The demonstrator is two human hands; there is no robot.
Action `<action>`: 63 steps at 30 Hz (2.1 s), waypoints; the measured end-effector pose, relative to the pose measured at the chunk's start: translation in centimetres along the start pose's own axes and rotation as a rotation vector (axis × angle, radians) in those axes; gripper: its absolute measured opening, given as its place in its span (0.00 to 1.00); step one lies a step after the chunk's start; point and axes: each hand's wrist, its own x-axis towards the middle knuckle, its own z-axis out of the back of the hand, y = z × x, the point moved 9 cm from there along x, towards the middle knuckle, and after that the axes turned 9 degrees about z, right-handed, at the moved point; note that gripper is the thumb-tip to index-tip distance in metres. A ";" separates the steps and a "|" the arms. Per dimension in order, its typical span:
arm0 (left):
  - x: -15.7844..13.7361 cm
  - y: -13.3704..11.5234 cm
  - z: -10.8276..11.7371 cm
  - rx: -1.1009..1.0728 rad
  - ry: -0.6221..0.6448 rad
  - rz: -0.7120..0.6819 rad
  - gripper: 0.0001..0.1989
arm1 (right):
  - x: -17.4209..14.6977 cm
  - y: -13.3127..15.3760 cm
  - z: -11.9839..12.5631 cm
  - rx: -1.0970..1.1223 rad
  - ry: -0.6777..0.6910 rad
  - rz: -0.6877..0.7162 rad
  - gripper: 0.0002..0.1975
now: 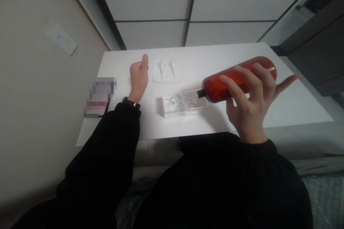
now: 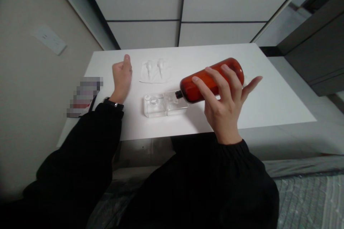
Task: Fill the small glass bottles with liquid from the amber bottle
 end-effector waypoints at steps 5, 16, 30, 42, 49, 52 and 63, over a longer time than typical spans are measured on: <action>0.0 0.1 0.1 -0.008 -0.008 0.009 0.40 | 0.1 0.3 0.4 0.070 -0.066 0.076 0.29; 0.0 0.0 0.1 -0.019 -0.022 0.020 0.41 | 1.3 -0.5 -0.7 0.073 0.222 -0.011 0.27; 0.2 0.5 0.2 -0.051 -0.026 0.045 0.40 | 3.5 -0.2 -0.3 0.162 0.374 0.113 0.25; 0.1 0.3 0.0 -0.058 -0.011 0.027 0.39 | 6.3 1.7 0.4 0.251 0.587 0.186 0.25; 0.0 -0.4 -0.3 -0.001 -0.014 -0.005 0.39 | 7.0 2.8 0.9 0.351 0.640 0.295 0.25; 0.0 -0.2 -0.3 0.014 -0.009 0.010 0.37 | 7.5 3.3 1.5 0.417 0.560 0.402 0.25; 0.0 -0.3 -0.5 0.009 -0.010 0.028 0.37 | 8.3 3.7 1.6 0.576 0.588 0.379 0.30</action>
